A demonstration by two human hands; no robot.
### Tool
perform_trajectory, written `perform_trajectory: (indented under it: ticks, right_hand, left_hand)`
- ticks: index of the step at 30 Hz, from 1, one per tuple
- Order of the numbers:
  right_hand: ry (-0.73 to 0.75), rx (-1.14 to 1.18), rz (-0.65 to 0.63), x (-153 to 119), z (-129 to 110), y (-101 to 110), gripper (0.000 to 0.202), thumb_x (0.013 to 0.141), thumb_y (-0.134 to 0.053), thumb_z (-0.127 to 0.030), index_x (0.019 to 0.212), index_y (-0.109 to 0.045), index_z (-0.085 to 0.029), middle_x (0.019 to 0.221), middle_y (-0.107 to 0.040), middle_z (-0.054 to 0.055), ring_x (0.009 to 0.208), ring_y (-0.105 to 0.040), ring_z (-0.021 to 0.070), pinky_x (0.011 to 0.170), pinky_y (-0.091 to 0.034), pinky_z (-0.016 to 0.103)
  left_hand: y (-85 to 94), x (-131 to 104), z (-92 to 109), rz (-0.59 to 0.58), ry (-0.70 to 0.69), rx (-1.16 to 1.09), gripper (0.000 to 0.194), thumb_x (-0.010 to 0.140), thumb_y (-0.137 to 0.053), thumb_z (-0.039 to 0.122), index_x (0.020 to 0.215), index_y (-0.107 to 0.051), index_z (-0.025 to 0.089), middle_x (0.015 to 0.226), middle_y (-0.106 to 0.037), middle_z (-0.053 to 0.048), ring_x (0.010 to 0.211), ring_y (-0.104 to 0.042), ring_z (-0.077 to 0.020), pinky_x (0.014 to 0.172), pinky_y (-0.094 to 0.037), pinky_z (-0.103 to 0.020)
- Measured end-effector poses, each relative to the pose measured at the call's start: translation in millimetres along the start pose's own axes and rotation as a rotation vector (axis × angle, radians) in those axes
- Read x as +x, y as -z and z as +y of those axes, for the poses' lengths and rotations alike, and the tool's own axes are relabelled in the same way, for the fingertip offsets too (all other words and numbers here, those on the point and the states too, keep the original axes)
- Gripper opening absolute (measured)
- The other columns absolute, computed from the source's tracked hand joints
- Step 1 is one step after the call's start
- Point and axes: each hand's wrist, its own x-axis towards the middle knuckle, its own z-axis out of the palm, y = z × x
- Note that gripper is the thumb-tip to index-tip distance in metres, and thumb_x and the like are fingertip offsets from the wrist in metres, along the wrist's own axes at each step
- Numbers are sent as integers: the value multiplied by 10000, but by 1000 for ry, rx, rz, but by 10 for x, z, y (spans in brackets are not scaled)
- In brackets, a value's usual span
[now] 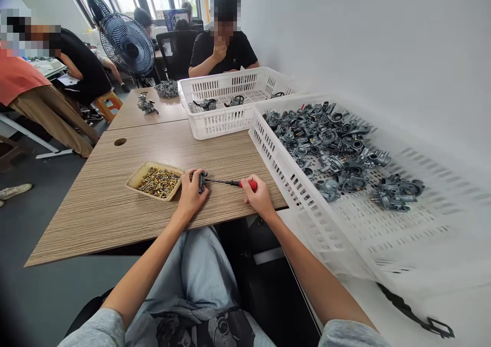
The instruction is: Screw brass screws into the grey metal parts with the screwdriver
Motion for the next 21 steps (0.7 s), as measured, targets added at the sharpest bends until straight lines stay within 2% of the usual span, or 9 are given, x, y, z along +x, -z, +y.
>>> perform_trajectory:
  ticks: [3,5,9,14,21]
  right_hand:
    - [-9,55,-52,3,-9,23,377,923,-638,-617,940,-506,-264,512,-533,-80,419,-522,146,446,-451,255]
    - [-23,92,-76,5,-7,34,382,894,-667,-598,972,-496,-266,545,-548,-81,426,-520,140,440,-450,249]
    - [-22,123,-54,14,-3,34,383,894,-673,-586,886,-457,-270,531,-517,-84,418,-490,128,427,-441,245]
    - [-28,57,-24,26,-14,23,453,905,-649,-648,785,-421,-276,454,-471,-79,366,-442,130,384,-379,255]
    - [-48,35,-14,32,12,13,527,936,-602,-687,666,-405,-279,379,-419,-72,325,-428,140,386,-391,282]
  left_hand:
    - [-5,-3,-8,6,3,-7,579,810,-585,61,1358,-516,237,1335,-482,-137,1289,-457,-314,1160,-402,-500]
    - [-6,-3,-8,6,6,-4,583,810,-587,61,1359,-513,243,1335,-481,-135,1286,-459,-315,1158,-405,-503]
    - [-3,2,1,0,-12,8,582,809,-585,58,1358,-512,237,1335,-478,-141,1288,-455,-318,1161,-405,-505]
    - [2,7,10,-5,-10,8,582,812,-580,59,1360,-513,245,1332,-477,-142,1291,-454,-323,1154,-411,-516]
    - [6,4,9,0,-13,10,587,810,-580,53,1361,-510,243,1330,-477,-135,1288,-450,-318,1161,-408,-499]
